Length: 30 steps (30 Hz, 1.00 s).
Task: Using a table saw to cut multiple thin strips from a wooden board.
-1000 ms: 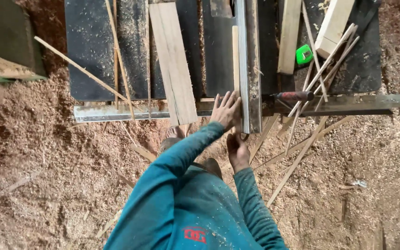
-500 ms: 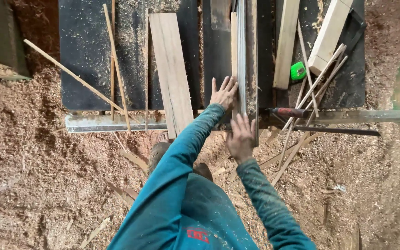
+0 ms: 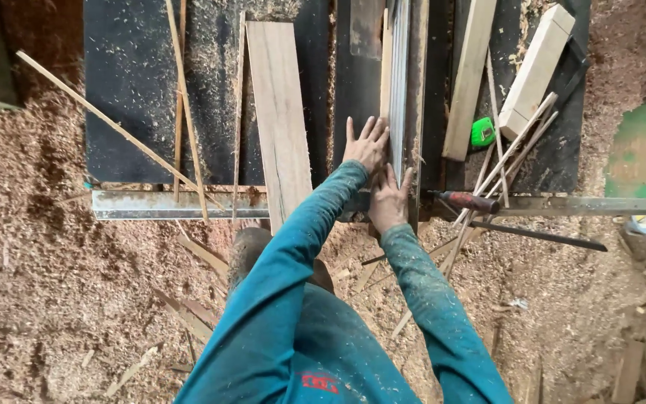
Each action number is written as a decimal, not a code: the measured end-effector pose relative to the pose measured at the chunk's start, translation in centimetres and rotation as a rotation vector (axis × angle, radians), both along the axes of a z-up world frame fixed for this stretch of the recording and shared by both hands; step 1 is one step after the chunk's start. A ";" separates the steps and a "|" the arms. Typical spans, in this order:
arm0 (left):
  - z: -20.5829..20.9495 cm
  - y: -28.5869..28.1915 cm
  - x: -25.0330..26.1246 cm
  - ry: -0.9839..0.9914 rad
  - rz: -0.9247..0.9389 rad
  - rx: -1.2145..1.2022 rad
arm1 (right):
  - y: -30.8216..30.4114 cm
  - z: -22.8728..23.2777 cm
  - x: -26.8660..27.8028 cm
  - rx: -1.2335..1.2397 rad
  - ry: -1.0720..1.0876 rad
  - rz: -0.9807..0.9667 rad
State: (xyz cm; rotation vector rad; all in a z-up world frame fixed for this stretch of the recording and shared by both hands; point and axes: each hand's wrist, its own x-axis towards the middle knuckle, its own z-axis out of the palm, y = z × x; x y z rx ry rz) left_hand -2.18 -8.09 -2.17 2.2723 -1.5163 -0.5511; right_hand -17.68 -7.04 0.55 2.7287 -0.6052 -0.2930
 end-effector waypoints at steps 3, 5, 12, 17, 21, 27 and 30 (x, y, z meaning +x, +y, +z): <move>-3.1 -2.8 0.8 0.035 -0.011 0.034 | -1.6 -1.3 0.4 0.068 -0.069 0.015; -2.6 -1.7 1.4 0.076 -0.001 0.017 | -1.9 -0.7 1.7 0.060 -0.040 0.011; 5.1 13.7 -1.3 0.842 0.088 -0.615 | -4.3 -0.6 4.0 0.073 -0.001 0.036; 7.3 24.4 -2.3 1.060 0.213 -0.242 | -5.3 0.5 6.2 0.043 0.120 -0.014; 6.3 27.5 -3.4 1.055 0.200 -0.098 | -6.5 1.1 8.5 0.016 0.189 -0.028; 4.3 29.1 -5.0 1.005 0.243 -0.016 | -9.9 -0.8 10.7 0.031 0.160 -0.039; 3.5 30.7 -5.9 1.000 0.271 -0.016 | -12.2 -2.8 11.5 0.032 0.175 -0.056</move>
